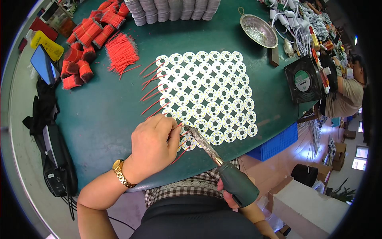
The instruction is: The person solders red wires onto a grid of circular LED modules on a workbench using a soldering iron and solder.
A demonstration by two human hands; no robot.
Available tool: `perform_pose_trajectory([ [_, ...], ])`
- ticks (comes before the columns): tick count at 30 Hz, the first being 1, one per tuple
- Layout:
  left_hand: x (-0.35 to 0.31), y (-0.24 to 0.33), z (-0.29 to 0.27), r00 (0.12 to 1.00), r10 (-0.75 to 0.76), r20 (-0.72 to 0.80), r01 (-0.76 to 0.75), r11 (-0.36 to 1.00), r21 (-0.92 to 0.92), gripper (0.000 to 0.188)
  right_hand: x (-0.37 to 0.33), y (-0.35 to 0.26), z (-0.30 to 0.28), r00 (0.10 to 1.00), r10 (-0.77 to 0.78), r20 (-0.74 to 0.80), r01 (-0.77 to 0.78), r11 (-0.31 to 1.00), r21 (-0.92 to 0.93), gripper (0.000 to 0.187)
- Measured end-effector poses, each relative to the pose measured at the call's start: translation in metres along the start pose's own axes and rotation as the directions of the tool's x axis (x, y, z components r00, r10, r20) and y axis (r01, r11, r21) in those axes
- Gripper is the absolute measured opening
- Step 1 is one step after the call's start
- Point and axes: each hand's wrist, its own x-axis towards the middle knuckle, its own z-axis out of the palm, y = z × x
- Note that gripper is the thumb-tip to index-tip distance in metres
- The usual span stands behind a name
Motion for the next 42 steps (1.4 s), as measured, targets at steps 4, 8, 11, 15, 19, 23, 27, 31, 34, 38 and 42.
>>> perform_pose_trajectory([
  [4, 0.001, 0.0, -0.001, 1.0, 0.003, 0.0, -0.003, 1.0, 0.009, 0.013, -0.005, 0.003, -0.001, 0.999, -0.016, 0.045, 0.021, 0.995, -0.095, 0.03],
  [8, 0.0, 0.0, -0.001, 1.0, 0.0, 0.008, 0.0, 1.0, 0.014, 0.013, -0.004, 0.009, -0.002, 0.986, -0.159, 0.042, 0.164, 0.97, -0.18, 0.031],
  [11, 0.0, -0.001, 0.0, 1.0, 0.005, 0.005, -0.005, 1.0, 0.002, 0.013, -0.008, 0.003, -0.003, 0.997, 0.047, 0.057, -0.044, 0.997, -0.064, 0.036],
  [15, 0.001, 0.0, 0.0, 1.0, 0.002, 0.009, -0.002, 1.0, 0.004, 0.013, -0.008, 0.007, -0.005, 0.991, 0.126, -0.042, -0.115, 0.973, 0.202, 0.041],
  [19, 0.001, 0.001, -0.001, 0.999, -0.036, 0.019, 0.036, 0.999, 0.008, 0.016, -0.003, 0.003, -0.02, 0.988, 0.112, 0.106, -0.115, 0.993, 0.023, 0.053],
  [23, 0.01, 0.002, -0.014, 0.989, -0.146, 0.029, 0.149, 0.982, -0.12, 0.011, -0.004, 0.015, -0.021, 0.987, -0.121, 0.104, 0.14, 0.969, -0.203, 0.059],
  [27, 0.027, -0.003, -0.031, 0.956, -0.27, 0.114, 0.292, 0.915, -0.277, 0.009, -0.004, 0.011, -0.014, 0.975, 0.21, 0.079, -0.221, 0.835, 0.503, 0.057],
  [31, 0.034, 0.002, -0.022, 0.962, -0.233, 0.141, 0.265, 0.921, -0.287, 0.008, 0.004, 0.011, -0.004, 0.993, 0.103, -0.054, -0.062, 0.856, 0.513, 0.056],
  [34, 0.032, -0.002, -0.007, 0.962, -0.215, 0.166, 0.252, 0.935, -0.248, 0.009, 0.007, 0.009, -0.014, 0.989, 0.128, 0.078, -0.149, 0.896, 0.418, 0.057],
  [38, 0.031, -0.005, -0.004, 0.964, -0.215, 0.158, 0.24, 0.957, -0.16, 0.009, 0.008, 0.012, -0.012, 0.986, 0.134, 0.102, -0.166, 0.884, 0.438, 0.057],
  [42, 0.034, -0.003, -0.006, 0.949, -0.242, 0.202, 0.277, 0.946, -0.169, 0.009, 0.011, 0.008, -0.007, 0.999, 0.036, -0.027, -0.031, 0.984, 0.175, 0.041],
])
